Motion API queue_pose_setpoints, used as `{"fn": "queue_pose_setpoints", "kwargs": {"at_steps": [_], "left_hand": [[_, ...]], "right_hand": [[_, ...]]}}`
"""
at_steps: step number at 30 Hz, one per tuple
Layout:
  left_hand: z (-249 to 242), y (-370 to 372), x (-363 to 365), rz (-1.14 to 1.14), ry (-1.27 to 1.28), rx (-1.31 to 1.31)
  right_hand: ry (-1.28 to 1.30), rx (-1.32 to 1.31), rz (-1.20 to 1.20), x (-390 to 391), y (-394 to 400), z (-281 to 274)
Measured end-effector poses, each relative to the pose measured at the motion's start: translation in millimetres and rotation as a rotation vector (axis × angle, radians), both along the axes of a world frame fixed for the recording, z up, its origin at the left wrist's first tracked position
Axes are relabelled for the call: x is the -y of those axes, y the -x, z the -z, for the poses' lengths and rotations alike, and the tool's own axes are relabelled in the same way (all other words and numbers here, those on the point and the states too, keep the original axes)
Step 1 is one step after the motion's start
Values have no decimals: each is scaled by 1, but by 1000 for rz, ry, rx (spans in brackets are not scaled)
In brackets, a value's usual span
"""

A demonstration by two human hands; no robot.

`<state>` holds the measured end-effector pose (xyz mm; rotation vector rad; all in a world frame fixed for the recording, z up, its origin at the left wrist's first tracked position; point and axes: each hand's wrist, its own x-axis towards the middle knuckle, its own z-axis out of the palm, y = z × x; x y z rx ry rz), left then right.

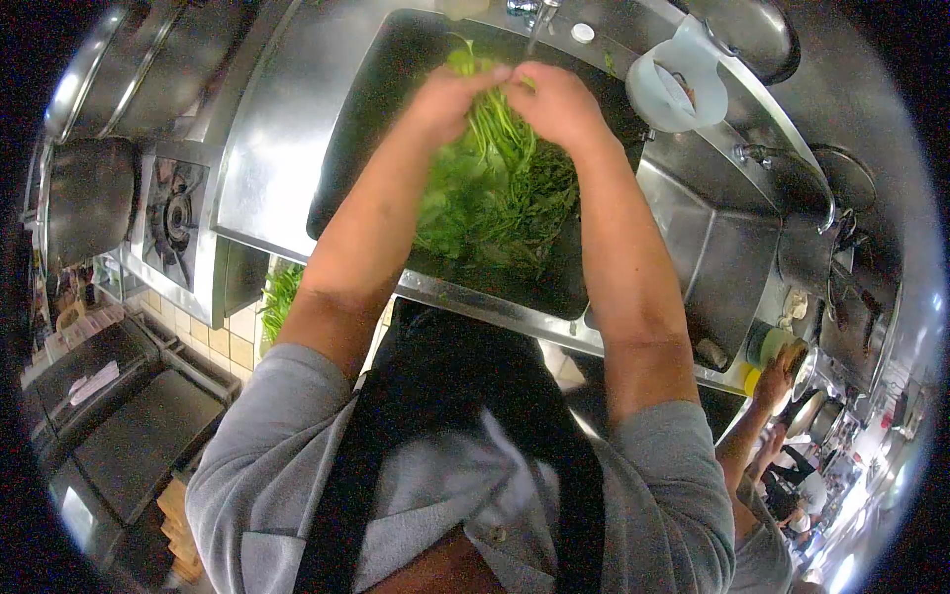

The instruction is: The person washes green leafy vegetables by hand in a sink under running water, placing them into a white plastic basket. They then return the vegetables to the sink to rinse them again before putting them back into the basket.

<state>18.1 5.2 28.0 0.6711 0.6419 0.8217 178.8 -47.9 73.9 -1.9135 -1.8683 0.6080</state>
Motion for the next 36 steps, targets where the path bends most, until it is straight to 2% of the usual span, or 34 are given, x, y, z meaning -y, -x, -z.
{"fn": "queue_pose_setpoints", "kwargs": {"at_steps": [2, 4, 5, 7, 8, 10, 11, 12, 13, 15, 18, 20, 22, 23, 25, 26, 28, 29, 30, 32, 33, 34, 36], "left_hand": [[2, -4, -1, -9, -12, -39], [2, -5, -1, -52, -23, -90], [2, -6, 0, -52, -22, -91], [-10, -5, 5, -70, -19, -156], [-16, -4, 8, -70, -18, -158], [-34, -2, 16, -179, 66, -193], [-28, -2, 14, -179, 67, -194], [-21, -1, 10, -161, 96, -88], [-14, -2, 7, -143, 125, 19], [-5, -6, 4, -123, 103, 31], [0, -10, 4, -97, 81, 44], [2, -12, 3, -89, 83, 47], [8, -14, 2, -119, 64, -52], [11, -16, 3, -119, 66, -53], [3, -17, 9, -181, 73, -54], [3, -16, 9, -180, 74, -54], [2, -10, 8, -200, 41, -216], [2, -7, 8, -197, 42, -216], [-10, 0, 11, -164, 38, -272], [-11, 0, 10, -134, 34, -330], [-10, -4, 10, -91, -78, -224], [-9, -6, 10, -49, -189, -115], [-5, -10, 7, -15, -165, -147]], "right_hand": [[-10, 73, 11, 0, 6, 3], [-263, 222, 27, -1, 8, 12], [-262, 222, 28, -3, 7, 16], [-86, -121, 218, -7, 6, 21], [-84, -122, 217, -8, 3, 22], [-36, -718, 457, -10, -4, 21], [49, -826, 481, -7, -7, 21], [48, -825, 482, -4, -5, 21], [50, -643, 356, -1, 0, 21], [4, -332, 111, 1, 1, 24], [34, -177, 100, -3, 0, 28], [-43, -126, 119, -6, -1, 39], [-107, -377, 256, -6, -2, 45], [-106, -377, 256, -5, -2, 48], [-30, -830, 471, -5, 1, 49], [-29, -829, 472, -5, -1, 48], [0, -1159, 742, -5, -3, 40], [-27, -1197, 713, -2, -6, 36], [-30, -1196, 714, 0, -11, 37], [36, -813, 442, 4, -20, 38], [158, -807, 379, 11, -11, 19], [160, -807, 378, 11, -11, 21], [163, -591, 146, 7, -13, 26]]}}
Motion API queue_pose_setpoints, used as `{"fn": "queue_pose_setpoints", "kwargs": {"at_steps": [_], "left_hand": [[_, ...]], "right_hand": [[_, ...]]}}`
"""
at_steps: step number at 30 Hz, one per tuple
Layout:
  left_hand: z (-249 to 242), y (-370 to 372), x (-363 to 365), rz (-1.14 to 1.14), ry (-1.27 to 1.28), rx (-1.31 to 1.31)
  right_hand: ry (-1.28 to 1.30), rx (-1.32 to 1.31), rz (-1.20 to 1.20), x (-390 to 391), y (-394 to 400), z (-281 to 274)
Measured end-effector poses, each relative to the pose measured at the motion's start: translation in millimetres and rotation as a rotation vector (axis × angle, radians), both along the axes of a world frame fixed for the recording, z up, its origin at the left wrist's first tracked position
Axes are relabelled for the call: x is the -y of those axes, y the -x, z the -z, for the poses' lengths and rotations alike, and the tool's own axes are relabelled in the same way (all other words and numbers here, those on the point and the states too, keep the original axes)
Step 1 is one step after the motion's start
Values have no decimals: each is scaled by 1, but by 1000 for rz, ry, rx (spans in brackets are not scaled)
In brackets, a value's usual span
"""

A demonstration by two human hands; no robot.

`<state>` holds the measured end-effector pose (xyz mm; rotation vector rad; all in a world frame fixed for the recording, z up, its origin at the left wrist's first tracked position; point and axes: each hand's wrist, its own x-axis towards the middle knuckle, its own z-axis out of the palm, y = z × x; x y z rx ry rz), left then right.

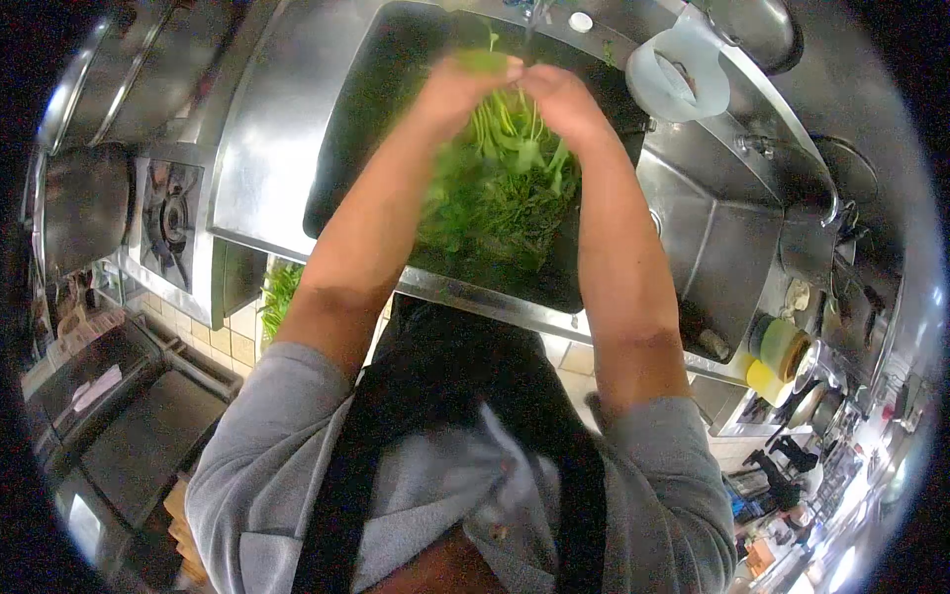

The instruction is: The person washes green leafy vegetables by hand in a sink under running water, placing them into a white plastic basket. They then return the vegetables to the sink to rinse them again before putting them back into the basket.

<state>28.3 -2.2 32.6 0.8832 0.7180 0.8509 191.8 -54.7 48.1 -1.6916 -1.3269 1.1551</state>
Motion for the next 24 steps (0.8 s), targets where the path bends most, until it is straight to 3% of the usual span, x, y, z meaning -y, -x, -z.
{"fn": "queue_pose_setpoints", "kwargs": {"at_steps": [2, 4, 5, 7, 8, 10, 11, 12, 15, 18, 20, 22, 24], "left_hand": [[5, -4, -9, -19, -107, -72], [-5, -3, -6, -33, -92, -74], [-10, -2, -4, -44, -75, -74], [0, -8, -2, -85, -54, -70], [5, -9, -2, -128, -32, -66], [11, -4, -4, -147, 36, -25], [14, -1, -5, -165, 104, 17], [12, 1, -5, -166, 103, 18], [4, -1, -2, -185, 185, 52], [-9, -4, 0, -189, 225, 7], [-21, -3, 6, -151, 161, -25], [-3, -3, -1, -90, 153, 22], [6, -2, -4, -29, 146, 69]], "right_hand": [[-79, 112, -14, -4, 0, 6], [-182, 460, -89, -5, 5, 1], [-181, 459, -87, -5, 10, 1], [-211, 790, 129, -5, 23, -2], [-212, 789, 129, -8, 14, 7], [-237, 363, 266, -12, 5, 8], [-95, 232, 321, -8, -3, 7], [-95, 233, 319, -5, -1, 7], [-389, 497, -58, 4, 11, 11], [-335, 904, -107, 8, 29, 9], [-290, 880, -98, 8, 28, -3], [-242, 855, -88, 8, 26, -6], [-357, 685, 7, 6, 17, 5]]}}
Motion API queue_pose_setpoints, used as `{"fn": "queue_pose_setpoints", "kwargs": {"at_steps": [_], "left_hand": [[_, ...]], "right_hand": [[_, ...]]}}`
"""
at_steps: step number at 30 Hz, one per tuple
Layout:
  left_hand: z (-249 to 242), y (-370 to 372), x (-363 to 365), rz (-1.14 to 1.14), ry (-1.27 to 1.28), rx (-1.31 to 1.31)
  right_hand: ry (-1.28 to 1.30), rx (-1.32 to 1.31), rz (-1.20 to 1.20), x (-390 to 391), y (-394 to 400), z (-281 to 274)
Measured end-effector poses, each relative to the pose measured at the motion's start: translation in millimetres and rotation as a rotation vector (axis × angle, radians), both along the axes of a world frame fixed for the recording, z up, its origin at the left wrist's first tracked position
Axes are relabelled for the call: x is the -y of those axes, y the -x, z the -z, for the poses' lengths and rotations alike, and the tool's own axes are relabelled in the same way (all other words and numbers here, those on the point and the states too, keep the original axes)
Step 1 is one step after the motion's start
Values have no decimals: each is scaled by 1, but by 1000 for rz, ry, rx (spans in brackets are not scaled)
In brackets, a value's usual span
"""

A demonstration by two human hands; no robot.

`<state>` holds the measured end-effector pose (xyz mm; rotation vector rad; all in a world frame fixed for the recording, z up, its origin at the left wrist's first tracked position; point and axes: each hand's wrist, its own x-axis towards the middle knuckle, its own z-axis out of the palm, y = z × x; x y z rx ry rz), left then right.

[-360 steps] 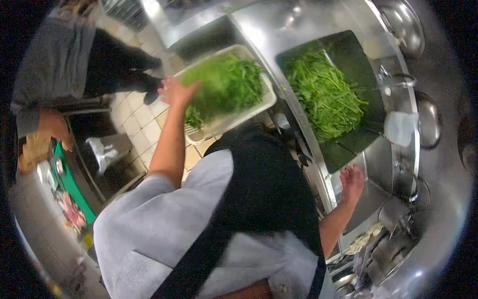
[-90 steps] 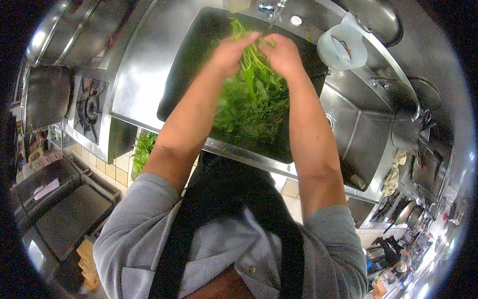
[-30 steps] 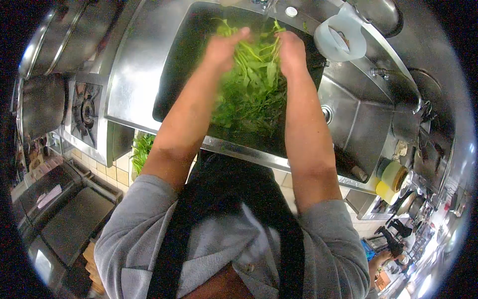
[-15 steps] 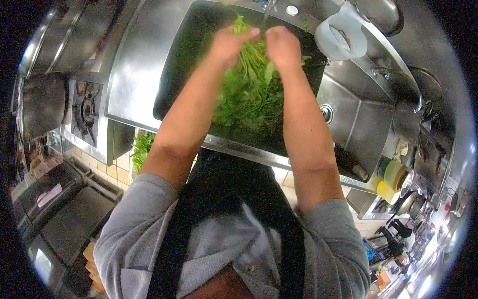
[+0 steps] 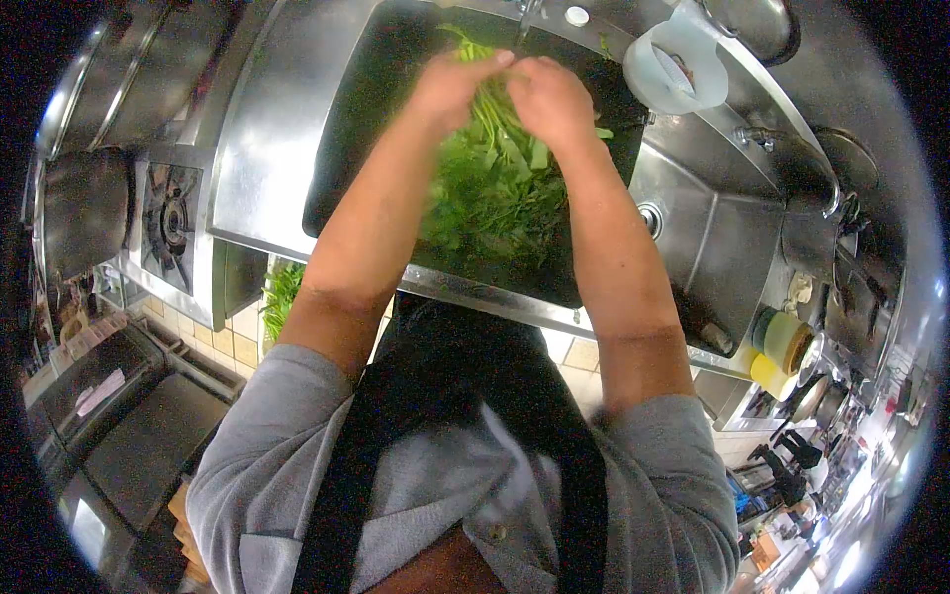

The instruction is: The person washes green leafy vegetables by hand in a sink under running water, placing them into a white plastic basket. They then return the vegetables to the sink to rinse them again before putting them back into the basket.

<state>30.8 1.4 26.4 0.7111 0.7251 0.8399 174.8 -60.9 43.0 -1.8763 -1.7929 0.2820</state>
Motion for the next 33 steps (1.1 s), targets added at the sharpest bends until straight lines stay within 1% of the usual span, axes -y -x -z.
{"fn": "queue_pose_setpoints", "kwargs": {"at_steps": [1, 2, 3, 4, 5, 6, 8, 9, 10, 12, 13, 14, 15, 16, 17, 18, 20, 21, 22, 23, 24, 25, 26, 27, 28, 29, 30, 31, 32, 33], "left_hand": [[-4, 1, 1, -9, 17, -15], [-8, 3, 2, -19, 33, -30], [-7, 7, 1, -21, 33, -31], [-4, 11, -1, -9, 94, 10], [-2, 13, -2, 5, 153, 53], [-2, 12, -2, 7, 153, 55], [-1, 11, -2, -66, 167, 138], [1, 9, -2, -65, 169, 138], [3, 5, -2, -62, 147, 118], [-2, 3, -1, -60, 125, 97], [-16, 5, 6, -53, 130, 54], [-24, 5, 9, -47, 134, 11], [-9, 1, 4, -27, 122, 93], [-2, 0, 2, -26, 124, 93], [5, -1, -1, -2, 128, 148], [8, -2, -3, 20, 132, 203], [6, -2, -2, 31, 111, 213], [5, -1, -1, 40, 90, 222], [4, 2, -1, 36, 91, 220], [3, 6, -1, 17, 74, 157], [2, 10, 0, -1, 59, 93], [-1, 17, 2, -12, 59, -84], [-1, 26, 5, -16, 58, -87], [4, 35, 9, -63, -7, -304], [13, 46, 12, -108, -70, -522], [41, 61, 9, -40, -102, -704], [82, 78, 3, 29, -135, -886], [122, 100, -4, 295, -302, -1150], [161, 122, -8, 572, -467, -1402], [204, 141, -6, 564, -460, -1407]], "right_hand": [[-67, -147, 41, -5, -2, 7], [-68, -148, 39, -6, -12, 10], [17, -448, 178, -7, -19, 1], [105, -747, 319, -7, -25, -7], [84, -896, 326, -4, -29, -14], [82, -894, 328, -4, -29, -15], [-3, -1241, 333, -4, -28, -13], [61, -1256, 298, -2, -22, -19], [60, -1254, 299, 0, -19, -23], [256, -717, 91, 3, -11, -30], [340, -582, 65, 7, -1, -45], [341, -582, 67, 5, -3, -40], [279, -390, 5, 2, -5, -29], [216, -198, -55, 0, -8, -19], [123, -82, -45, -2, -11, -8], [121, -82, -43, -7, -15, 2], [215, -112, -1, -12, -23, 16], [216, -113, -4, -12, -22, 10], [272, -253, 76, -10, -20, -5], [327, -392, 154, -10, -18, -13], [331, -393, 150, -13, -19, -11], [274, -439, 146, -19, -21, -8], [213, -485, 140, -26, -23, -7], [208, -487, 136, -34, -22, -7], [204, -563, 120, -42, -20, -6], [201, -641, 103, -48, -17, -6], [196, -719, 86, -52, -13, -7], [222, -816, 79, -56, -9, -11], [221, -819, 72, -59, -8, -10], [210, -932, 59, -64, -8, -10]]}}
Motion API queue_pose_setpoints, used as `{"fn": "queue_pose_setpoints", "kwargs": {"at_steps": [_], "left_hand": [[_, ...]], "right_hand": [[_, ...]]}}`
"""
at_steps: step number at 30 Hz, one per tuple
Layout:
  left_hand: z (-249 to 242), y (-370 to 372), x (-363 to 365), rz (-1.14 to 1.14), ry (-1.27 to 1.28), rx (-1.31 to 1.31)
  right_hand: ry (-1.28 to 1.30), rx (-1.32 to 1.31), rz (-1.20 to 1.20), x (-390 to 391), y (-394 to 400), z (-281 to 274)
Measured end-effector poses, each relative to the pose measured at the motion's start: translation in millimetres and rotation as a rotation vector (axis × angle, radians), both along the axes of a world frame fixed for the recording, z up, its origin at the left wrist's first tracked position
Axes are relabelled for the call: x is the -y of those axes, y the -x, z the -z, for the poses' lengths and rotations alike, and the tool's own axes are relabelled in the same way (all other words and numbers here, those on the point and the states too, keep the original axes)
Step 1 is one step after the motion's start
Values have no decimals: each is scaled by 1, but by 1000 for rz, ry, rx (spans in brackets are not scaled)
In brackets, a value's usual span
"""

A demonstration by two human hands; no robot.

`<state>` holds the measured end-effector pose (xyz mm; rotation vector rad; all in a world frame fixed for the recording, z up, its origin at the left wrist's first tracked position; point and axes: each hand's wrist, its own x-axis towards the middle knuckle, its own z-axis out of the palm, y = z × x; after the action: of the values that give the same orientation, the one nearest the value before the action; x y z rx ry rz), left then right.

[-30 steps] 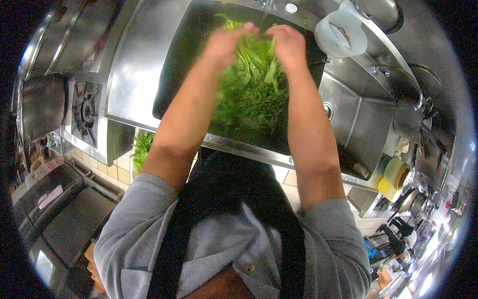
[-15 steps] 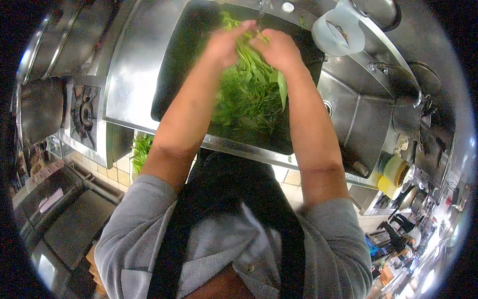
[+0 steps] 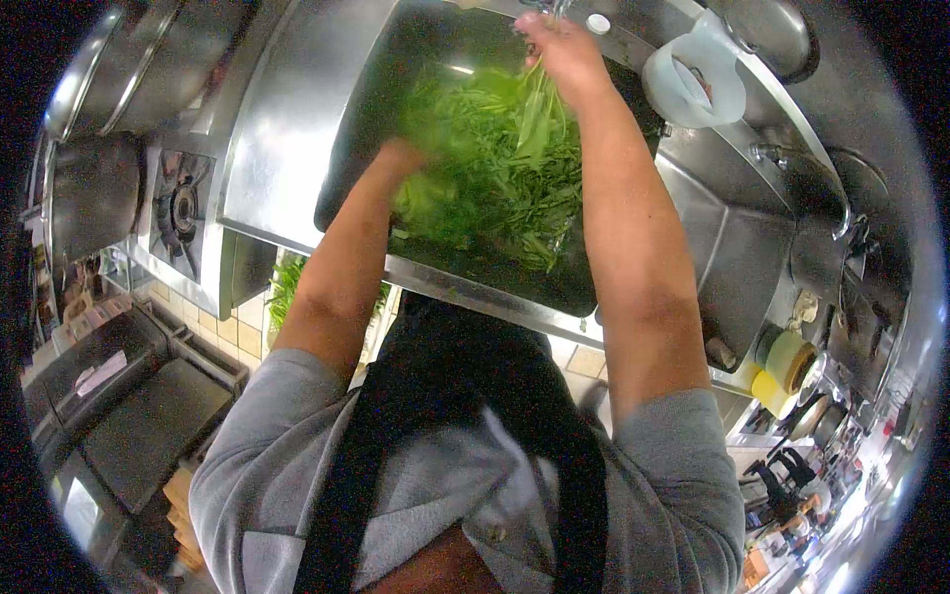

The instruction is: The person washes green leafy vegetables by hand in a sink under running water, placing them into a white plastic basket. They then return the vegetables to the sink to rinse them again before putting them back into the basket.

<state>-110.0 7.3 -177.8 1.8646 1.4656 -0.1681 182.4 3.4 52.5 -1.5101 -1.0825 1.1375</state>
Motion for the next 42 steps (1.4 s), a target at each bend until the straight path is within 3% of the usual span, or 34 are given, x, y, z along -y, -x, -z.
{"fn": "queue_pose_setpoints", "kwargs": {"at_steps": [2, 5, 6, 8, 10, 12, 13, 15, 17, 18, 21, 23, 24, 25, 27, 32, 34, 37, 39, 41, 42], "left_hand": [[58, 26, 4, 360, 31, -35], [-72, -10, 29, 72, 125, -307], [-114, -22, 29, 71, 155, -257], [-162, -54, 37, -134, -114, -189], [-199, -82, 33, -116, -393, 187], [-208, -113, 31, -105, -715, 599], [-205, -125, 28, -114, -716, 599], [-199, -138, 21, -130, -353, 747], [-201, -130, 25, -79, -261, 679], [-202, -124, 27, -22, -171, 611], [-186, -98, 47, -105, -141, 626], [-171, -72, 59, -170, -166, 626], [-175, -55, 69, -178, -196, 651], [-183, -36, 79, -187, -231, 670], [-217, 11, 106, -308, -133, 641], [-253, 138, 169, -729, -253, 534], [-261, 182, 193, -908, -341, 435], [-220, 241, 226, -1068, -404, 120], [-156, 263, 246, -1022, -166, -227], [-43, 308, 285, -475, -126, -438], [-63, 281, 271, -636, -115, -527]], "right_hand": [[-34, -152, 52, -6, 6, -3], [-38, -315, 128, -8, 12, -4], [-41, -427, 142, -12, 11, 3], [-7, -474, 138, -11, 15, 5], [87, -603, 159, -12, 15, 11], [89, -625, 160, -10, 17, 9], [89, -649, 170, -8, 19, 7], [81, -584, 176, -4, 12, 0], [-1, -709, 89, -1, -9, -3], [-45, -637, 9, -4, -23, -2], [-106, -727, -39, -1, -52, -18], [-156, -854, -226, -1, -64, -17], [-128, -770, -193, -2, -59, -9], [5, -469, -92, 9, -33, -22], [127, 156, -225, 7, -19, -1], [220, 50, -263, 12, -28, 38], [219, 5, -174, 14, -28, 53], [187, -60, -107, 3, -35, 67], [139, -99, -107, 0, -20, 45], [83, -166, -106, 1, -9, 14], [71, -194, -108, -1, -7, 1]]}}
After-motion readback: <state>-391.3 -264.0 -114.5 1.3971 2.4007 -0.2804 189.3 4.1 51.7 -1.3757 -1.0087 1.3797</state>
